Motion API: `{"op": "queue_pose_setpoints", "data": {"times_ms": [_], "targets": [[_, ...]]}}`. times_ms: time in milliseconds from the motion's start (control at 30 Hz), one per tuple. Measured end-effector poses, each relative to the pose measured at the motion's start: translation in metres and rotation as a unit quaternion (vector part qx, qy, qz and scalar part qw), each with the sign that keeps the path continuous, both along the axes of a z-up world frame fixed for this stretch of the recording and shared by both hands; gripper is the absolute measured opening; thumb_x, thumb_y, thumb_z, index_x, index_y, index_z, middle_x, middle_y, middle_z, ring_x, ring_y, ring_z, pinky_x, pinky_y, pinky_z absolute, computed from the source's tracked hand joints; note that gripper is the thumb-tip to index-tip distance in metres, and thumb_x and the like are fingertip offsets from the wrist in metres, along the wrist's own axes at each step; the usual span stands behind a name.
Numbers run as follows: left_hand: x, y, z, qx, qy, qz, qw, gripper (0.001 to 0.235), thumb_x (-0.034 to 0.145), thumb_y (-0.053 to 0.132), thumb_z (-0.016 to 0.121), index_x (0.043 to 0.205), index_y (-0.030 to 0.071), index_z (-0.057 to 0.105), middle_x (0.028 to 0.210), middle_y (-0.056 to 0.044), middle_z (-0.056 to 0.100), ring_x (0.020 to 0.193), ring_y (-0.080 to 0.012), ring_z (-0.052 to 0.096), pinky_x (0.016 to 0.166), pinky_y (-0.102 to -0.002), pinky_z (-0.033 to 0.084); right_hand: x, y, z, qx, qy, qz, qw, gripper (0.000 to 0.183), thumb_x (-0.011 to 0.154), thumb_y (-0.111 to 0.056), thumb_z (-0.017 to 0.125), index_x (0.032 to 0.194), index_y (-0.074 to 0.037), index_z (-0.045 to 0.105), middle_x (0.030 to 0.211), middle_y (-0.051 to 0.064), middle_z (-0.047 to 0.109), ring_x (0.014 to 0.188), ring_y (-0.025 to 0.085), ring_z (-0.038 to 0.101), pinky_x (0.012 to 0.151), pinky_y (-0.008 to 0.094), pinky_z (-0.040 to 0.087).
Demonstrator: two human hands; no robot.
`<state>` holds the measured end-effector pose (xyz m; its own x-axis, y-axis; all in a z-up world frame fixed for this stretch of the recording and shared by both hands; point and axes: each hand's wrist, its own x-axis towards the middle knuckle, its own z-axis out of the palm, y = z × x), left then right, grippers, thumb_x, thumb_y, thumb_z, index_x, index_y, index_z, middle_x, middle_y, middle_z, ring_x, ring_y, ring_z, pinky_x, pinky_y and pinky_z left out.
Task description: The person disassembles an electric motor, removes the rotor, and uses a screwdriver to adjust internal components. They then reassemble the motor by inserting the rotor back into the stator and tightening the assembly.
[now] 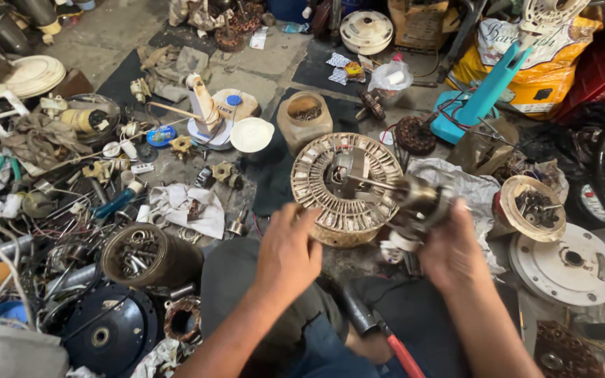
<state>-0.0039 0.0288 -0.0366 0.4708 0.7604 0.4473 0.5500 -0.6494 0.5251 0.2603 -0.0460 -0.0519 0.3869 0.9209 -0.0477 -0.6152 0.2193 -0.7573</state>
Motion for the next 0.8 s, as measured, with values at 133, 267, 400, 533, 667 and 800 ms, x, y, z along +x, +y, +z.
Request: {"op": "queue_pose_setpoints", "data": {"times_ms": [133,267,400,533,667,800], "targets": [[0.042,0.056,-0.050,-0.078,-0.140,-0.015,0.987,0.079,0.078,0.024,0.079,0.147,0.003,0.046,0.136,-0.025,0.054,0.122,-0.0466,0.053,0.102,-0.050,0.045,0.029,-0.036,-0.007,-0.012,-0.012,-0.081,0.997,0.067,0.089,-0.061,0.070,0.136,-0.014,0.058,0.133,0.006,0.066,0.122,0.025,0.060,0.107,0.049,0.045],[0.103,0.113,-0.085,-0.157,-0.190,0.005,0.969,0.102,0.076,0.041,0.092,0.148,-0.002,0.035,0.144,-0.033,0.045,0.134,-0.0469,0.046,0.111,-0.050,0.039,0.055,-0.068,-0.013,-0.009,-0.029,-0.127,0.991,0.077,0.089,-0.068,0.068,0.139,-0.010,0.060,0.133,0.009,0.066,0.119,0.027,0.061,0.098,0.057,0.049],[0.124,0.132,-0.095,-0.154,-0.084,0.003,0.985,0.121,0.060,0.042,0.096,0.153,0.001,0.030,0.144,-0.031,0.045,0.137,-0.0458,0.042,0.115,-0.050,0.035,0.073,-0.083,-0.023,0.068,-0.027,-0.114,0.991,0.072,0.095,-0.065,0.070,0.142,-0.013,0.056,0.139,0.009,0.062,0.126,0.031,0.059,0.106,0.059,0.047],[0.120,0.135,-0.091,-0.109,-0.125,-0.064,0.984,0.128,0.054,0.031,0.097,0.157,0.001,0.027,0.149,-0.028,0.046,0.140,-0.0438,0.044,0.118,-0.048,0.036,0.073,-0.076,-0.030,0.026,-0.012,-0.132,0.991,0.077,0.092,-0.065,0.071,0.148,-0.014,0.055,0.141,0.009,0.061,0.126,0.030,0.059,0.106,0.056,0.047],[0.120,0.144,-0.088,-0.162,-0.146,-0.054,0.975,0.121,0.052,0.030,0.100,0.150,0.002,0.034,0.146,-0.025,0.050,0.135,-0.0388,0.050,0.112,-0.044,0.041,0.067,-0.056,-0.032,0.035,-0.025,-0.087,0.995,0.078,0.091,-0.056,0.074,0.151,-0.010,0.053,0.141,0.011,0.061,0.127,0.028,0.059,0.107,0.054,0.046],[0.123,0.147,-0.095,-0.122,-0.144,-0.052,0.981,0.105,0.056,0.031,0.100,0.143,0.002,0.048,0.139,-0.023,0.060,0.131,-0.0372,0.057,0.111,-0.043,0.044,0.069,-0.043,-0.045,0.042,-0.070,-0.068,0.994,0.077,0.090,-0.044,0.076,0.150,-0.007,0.047,0.140,0.012,0.060,0.129,0.027,0.058,0.109,0.048,0.046]]}}
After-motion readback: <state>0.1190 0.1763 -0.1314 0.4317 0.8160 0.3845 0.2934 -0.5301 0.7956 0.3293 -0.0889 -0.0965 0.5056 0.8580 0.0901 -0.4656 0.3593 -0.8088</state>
